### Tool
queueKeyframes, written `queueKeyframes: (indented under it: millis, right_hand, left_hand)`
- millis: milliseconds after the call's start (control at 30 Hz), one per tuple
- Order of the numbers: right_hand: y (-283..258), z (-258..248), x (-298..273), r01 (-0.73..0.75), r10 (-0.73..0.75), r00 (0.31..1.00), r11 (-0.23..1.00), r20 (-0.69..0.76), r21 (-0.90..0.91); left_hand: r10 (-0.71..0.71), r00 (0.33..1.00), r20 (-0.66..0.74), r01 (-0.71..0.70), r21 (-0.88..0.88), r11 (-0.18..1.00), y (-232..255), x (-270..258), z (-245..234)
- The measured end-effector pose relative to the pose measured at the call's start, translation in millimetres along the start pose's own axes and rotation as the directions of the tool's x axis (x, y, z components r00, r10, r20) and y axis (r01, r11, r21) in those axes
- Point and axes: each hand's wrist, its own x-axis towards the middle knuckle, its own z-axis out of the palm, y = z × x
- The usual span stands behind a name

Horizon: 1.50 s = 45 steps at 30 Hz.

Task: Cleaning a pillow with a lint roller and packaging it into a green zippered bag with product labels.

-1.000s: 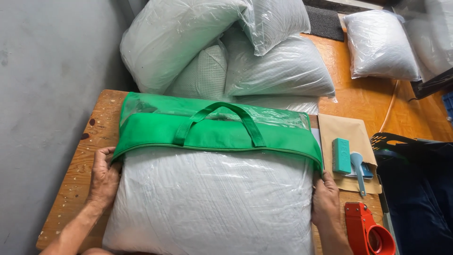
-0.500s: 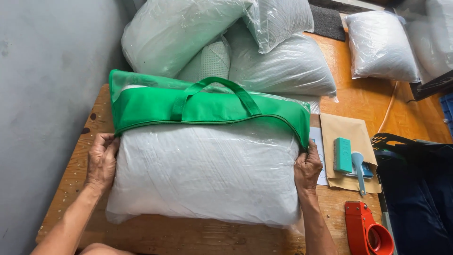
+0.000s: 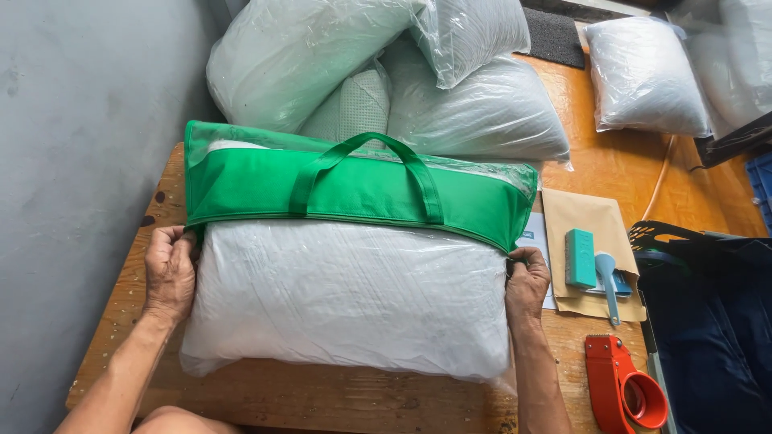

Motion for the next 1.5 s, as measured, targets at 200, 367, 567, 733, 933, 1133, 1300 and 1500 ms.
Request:
queueKeyframes:
  millis: [200,367,567,733,933,1133,1300,1500]
  right_hand:
    - [-34,-8,-5,0.096,-0.034,0.984,0.928,0.176,-0.361]
    - [-155,28,-62,0.783,-0.736,0.559,0.316,0.383,-0.536]
    - [-205,101,-203,0.939,-0.458,-0.149,0.211,0.876,0.27]
    - [-192,143,-217,0.996,-0.521,0.029,0.088,0.853,0.02]
    - [-194,175,-195,0.962,-0.504,0.273,0.155,0.819,-0.225]
    - [-203,175,-188,0.936,-0.36,0.243,0.331,0.901,-0.12]
    - [-224,111,-127,0.646,-0.488,0.312,0.738,0.815,0.195]
    - [-120,48,40,0.703,-0.574,0.71,0.604,0.409,-0.374]
  left_hand:
    - [0.115,0.982,0.153,-0.136,0.139,0.981,17,-29,-9]
    - [0.145,0.976,0.165,-0.169,0.141,0.975,6,-28,-15]
    - [0.203,0.95,0.235,-0.251,0.195,0.948,23,-28,-13]
    - [0.133,0.934,0.331,-0.249,0.336,0.908,25,-26,-29]
    - [0.047,0.837,0.546,-0.222,0.259,0.94,51,-39,-47]
    - [-0.373,0.825,0.425,-0.08,0.741,0.666,114,-47,-50]
    - [-0.412,0.896,0.164,-0.149,0.986,0.067,170,-85,-24]
    - [0.535,0.569,0.624,-0.741,0.671,0.006,188,-177,118]
